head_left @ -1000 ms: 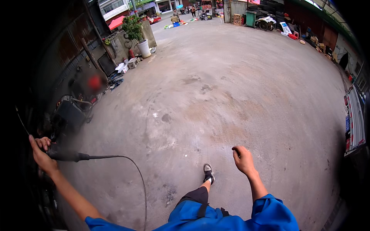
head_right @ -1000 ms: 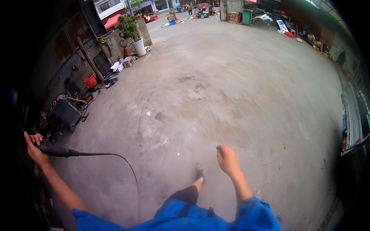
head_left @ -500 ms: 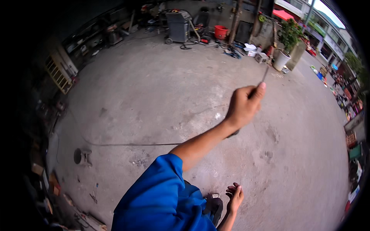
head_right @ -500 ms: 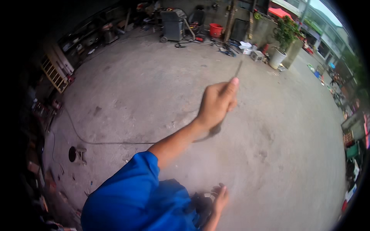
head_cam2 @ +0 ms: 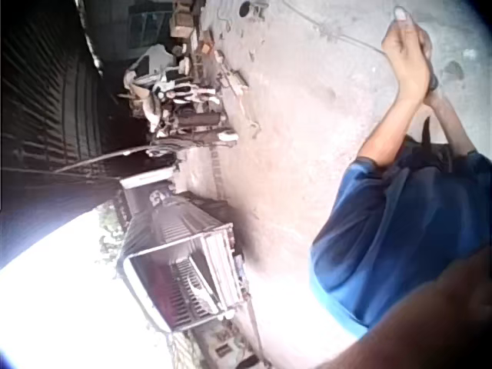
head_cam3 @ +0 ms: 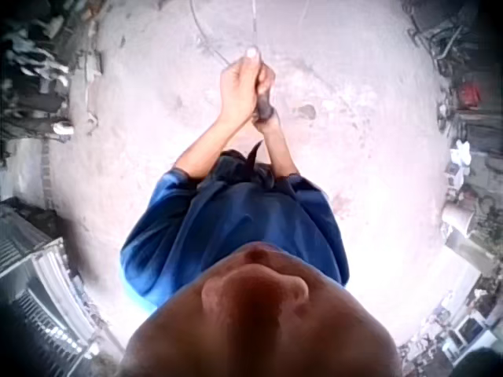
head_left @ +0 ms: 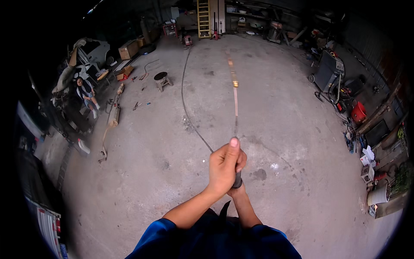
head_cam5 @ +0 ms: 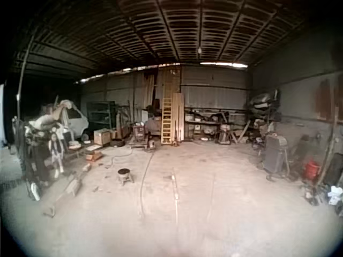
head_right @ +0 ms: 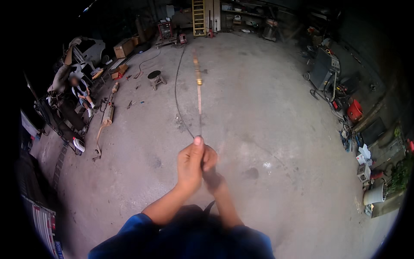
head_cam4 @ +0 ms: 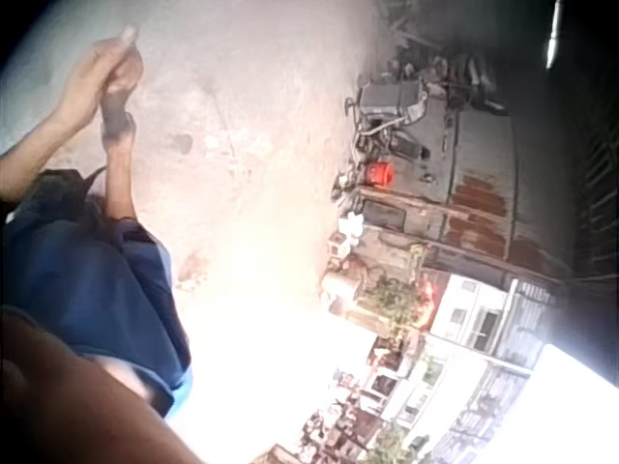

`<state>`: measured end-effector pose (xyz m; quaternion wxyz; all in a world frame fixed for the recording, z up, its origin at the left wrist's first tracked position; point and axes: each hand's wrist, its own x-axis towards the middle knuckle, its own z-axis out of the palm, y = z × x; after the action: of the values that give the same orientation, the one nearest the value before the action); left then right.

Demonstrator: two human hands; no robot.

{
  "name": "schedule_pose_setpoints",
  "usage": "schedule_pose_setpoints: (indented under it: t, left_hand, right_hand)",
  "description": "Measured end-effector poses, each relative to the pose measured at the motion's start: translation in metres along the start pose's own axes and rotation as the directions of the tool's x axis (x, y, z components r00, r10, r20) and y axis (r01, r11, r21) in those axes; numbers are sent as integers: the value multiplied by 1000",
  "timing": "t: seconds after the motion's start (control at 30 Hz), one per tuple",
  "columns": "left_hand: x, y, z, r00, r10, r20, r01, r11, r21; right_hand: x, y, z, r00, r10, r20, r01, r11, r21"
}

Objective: The person retrieves a welding torch and electrode holder, then inserts a welding rod into the holder and secures it. They walk through the workshop and use an angle grinder to sharpen the tip of the welding rod before setting the grinder down.

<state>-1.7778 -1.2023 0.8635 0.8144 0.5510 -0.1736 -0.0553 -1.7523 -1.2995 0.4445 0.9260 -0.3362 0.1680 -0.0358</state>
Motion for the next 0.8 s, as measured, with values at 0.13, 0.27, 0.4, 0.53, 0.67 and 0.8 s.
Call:
schedule_pose_setpoints:
  t: [0.13,0.27,0.4,0.53,0.67,0.8]
  left_hand:
    - [-123,106,-24,792,383,-475,-418,908,37]
    - [-301,129,-1,508,584,-633,-637,750,180]
    - [-424,85,13,406,592,-696,-573,758,310]
    - [-468,54,23,415,550,-725,-513,800,313]
    - [-457,-15,35,568,487,-663,-235,868,437]
    - [-411,-72,88,600,356,-716,-111,924,367]
  right_hand:
    - [-145,-97,174,940,342,-8,-324,897,301]
    - [-268,-73,187,934,323,154,-343,931,126]
    - [-331,-22,159,921,370,124,-381,920,86]
    - [-377,12,112,890,457,3,-456,889,35]
    - [-369,31,38,821,555,-132,-563,826,-31]
    - [-363,-3,-6,788,610,83,-607,747,273]
